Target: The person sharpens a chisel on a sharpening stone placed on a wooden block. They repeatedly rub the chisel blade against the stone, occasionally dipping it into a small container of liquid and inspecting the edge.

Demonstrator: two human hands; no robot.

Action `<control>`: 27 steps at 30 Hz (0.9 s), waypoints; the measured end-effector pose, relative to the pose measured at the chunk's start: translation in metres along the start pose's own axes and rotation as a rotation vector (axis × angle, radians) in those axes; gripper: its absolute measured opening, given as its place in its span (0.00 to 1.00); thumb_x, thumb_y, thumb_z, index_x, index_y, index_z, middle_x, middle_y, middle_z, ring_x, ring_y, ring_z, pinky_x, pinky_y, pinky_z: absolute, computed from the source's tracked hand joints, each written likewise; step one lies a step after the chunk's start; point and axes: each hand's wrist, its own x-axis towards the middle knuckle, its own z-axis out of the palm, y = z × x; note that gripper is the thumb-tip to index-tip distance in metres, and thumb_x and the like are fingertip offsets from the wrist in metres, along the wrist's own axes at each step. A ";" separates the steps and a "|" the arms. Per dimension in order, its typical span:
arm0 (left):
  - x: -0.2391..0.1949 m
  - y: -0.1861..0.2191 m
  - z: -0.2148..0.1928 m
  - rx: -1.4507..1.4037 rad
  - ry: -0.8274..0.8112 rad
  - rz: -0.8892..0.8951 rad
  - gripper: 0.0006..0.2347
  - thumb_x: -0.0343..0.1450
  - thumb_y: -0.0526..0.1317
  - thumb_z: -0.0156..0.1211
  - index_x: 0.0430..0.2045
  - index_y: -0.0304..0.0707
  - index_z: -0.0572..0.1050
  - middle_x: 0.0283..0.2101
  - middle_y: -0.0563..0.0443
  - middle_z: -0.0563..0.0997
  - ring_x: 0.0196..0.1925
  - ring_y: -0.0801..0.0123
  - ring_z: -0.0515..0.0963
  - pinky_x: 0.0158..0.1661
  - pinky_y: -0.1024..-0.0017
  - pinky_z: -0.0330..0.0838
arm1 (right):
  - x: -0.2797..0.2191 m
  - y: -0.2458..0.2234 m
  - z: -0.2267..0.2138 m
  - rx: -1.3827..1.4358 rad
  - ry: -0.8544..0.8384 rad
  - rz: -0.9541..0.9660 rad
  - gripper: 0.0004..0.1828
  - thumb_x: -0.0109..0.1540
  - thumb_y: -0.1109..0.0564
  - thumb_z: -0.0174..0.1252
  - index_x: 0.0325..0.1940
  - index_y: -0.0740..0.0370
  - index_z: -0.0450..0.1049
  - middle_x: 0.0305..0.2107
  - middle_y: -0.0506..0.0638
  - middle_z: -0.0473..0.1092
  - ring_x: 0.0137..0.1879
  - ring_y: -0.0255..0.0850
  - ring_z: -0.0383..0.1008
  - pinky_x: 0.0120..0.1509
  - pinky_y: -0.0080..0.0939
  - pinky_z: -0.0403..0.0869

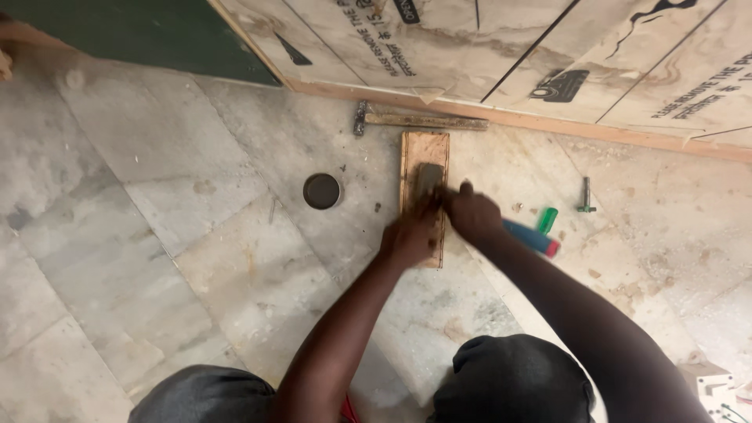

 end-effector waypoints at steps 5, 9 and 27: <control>0.015 -0.005 -0.005 0.058 0.057 0.047 0.39 0.68 0.42 0.66 0.75 0.46 0.51 0.79 0.51 0.51 0.55 0.50 0.81 0.47 0.59 0.79 | 0.011 0.004 -0.011 0.002 -0.053 -0.005 0.22 0.70 0.47 0.41 0.68 0.40 0.66 0.47 0.65 0.69 0.44 0.62 0.78 0.44 0.59 0.79; -0.053 0.007 0.011 0.009 -0.202 -0.095 0.44 0.65 0.41 0.65 0.76 0.52 0.41 0.81 0.54 0.38 0.54 0.54 0.80 0.42 0.63 0.81 | -0.043 -0.005 0.017 0.097 -0.118 -0.092 0.25 0.70 0.47 0.40 0.72 0.43 0.61 0.46 0.69 0.67 0.42 0.64 0.78 0.45 0.60 0.78; -0.039 0.004 0.014 -0.019 0.014 0.004 0.43 0.65 0.41 0.67 0.74 0.49 0.45 0.79 0.50 0.46 0.62 0.50 0.76 0.45 0.58 0.80 | -0.029 -0.003 0.019 -0.020 -0.021 -0.103 0.26 0.68 0.51 0.43 0.73 0.45 0.61 0.44 0.67 0.68 0.37 0.61 0.80 0.38 0.57 0.80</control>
